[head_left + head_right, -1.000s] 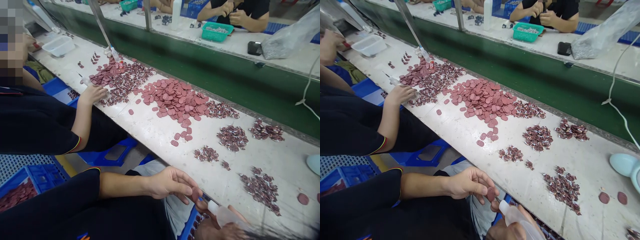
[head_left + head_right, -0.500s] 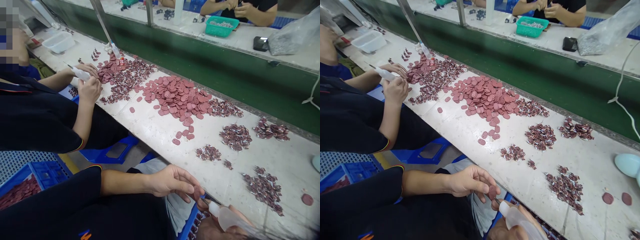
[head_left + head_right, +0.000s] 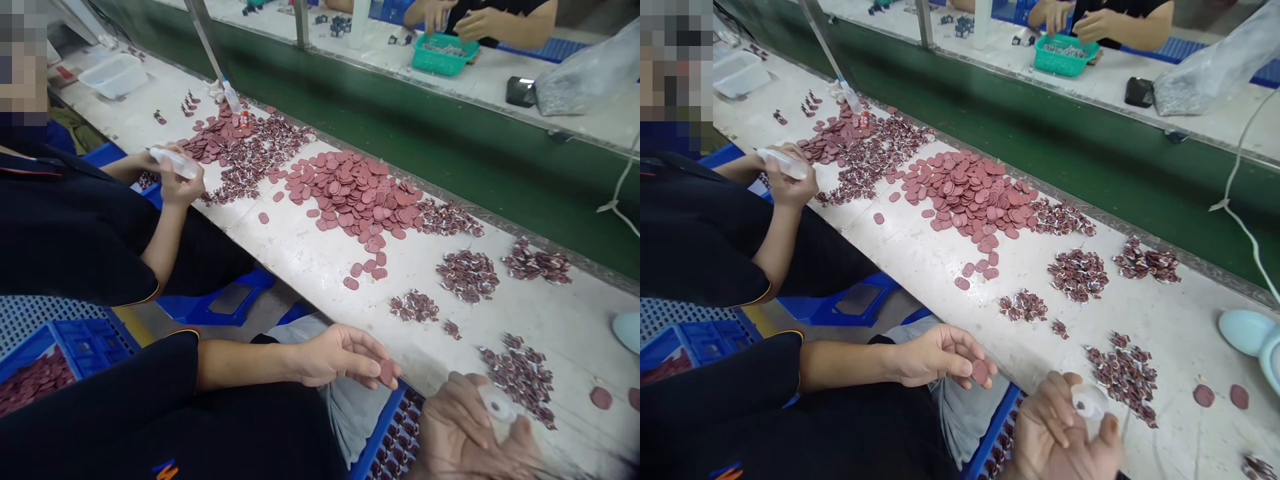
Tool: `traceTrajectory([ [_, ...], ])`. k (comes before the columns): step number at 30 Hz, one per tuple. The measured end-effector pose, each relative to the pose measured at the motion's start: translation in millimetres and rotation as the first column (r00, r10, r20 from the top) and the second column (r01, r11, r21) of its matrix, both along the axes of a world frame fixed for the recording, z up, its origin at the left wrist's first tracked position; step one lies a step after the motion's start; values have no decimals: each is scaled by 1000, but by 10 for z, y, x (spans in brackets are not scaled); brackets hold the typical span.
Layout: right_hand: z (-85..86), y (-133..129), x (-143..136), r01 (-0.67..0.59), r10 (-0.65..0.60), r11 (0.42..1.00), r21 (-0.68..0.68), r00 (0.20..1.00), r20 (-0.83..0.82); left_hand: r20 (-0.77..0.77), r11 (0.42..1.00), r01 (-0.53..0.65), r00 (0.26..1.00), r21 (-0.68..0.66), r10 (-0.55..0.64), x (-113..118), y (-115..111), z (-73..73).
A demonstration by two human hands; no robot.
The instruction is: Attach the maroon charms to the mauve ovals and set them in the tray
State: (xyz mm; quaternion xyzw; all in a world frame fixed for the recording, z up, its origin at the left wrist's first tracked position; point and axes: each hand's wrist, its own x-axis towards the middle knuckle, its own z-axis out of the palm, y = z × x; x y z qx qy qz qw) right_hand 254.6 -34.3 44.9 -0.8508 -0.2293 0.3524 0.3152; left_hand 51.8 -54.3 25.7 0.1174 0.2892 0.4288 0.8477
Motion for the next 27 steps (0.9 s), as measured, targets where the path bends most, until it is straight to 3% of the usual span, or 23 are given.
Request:
traceTrajectory([
  [2, -21, 133, -76, 49, 43, 971, -232, 926, 375, -9, 1000, -16, 1000, -10, 16, -50, 15, 17],
  [3, -31, 193, -108, 89, 68, 951, -297, 874, 481, -17, 1000, -24, 1000, -14, 24, -80, 23, 24],
  [5, -54, 294, -152, 144, 81, 928, -343, 821, 565, -38, 999, -43, 998, -26, 42, -144, 39, 27],
  [7, -76, 371, -171, 115, 149, 925, -363, 769, 622, -54, 997, -68, 996, -35, 66, -203, 54, 18],
  [10, -98, 467, -190, -94, 297, 939, -331, 708, 641, -56, 994, -105, 993, -39, 103, -259, 73, -2],
  [13, -102, 573, -240, -286, 398, 917, -277, 670, 626, -44, 994, -107, 993, -25, 106, -274, 86, 6],
  [18, -80, 753, -313, -568, 564, 798, -199, 590, 578, -36, 997, -77, 996, -6, 77, -285, 81, 64],
  [23, -80, 713, -182, -635, 661, 731, -249, 569, 489, -30, 997, -74, 997, -5, 74, -338, 77, 36],
  [27, -21, 456, -98, -589, 633, 766, -257, 623, 460, -23, 998, -68, 997, -9, 68, -335, 90, -1],
])
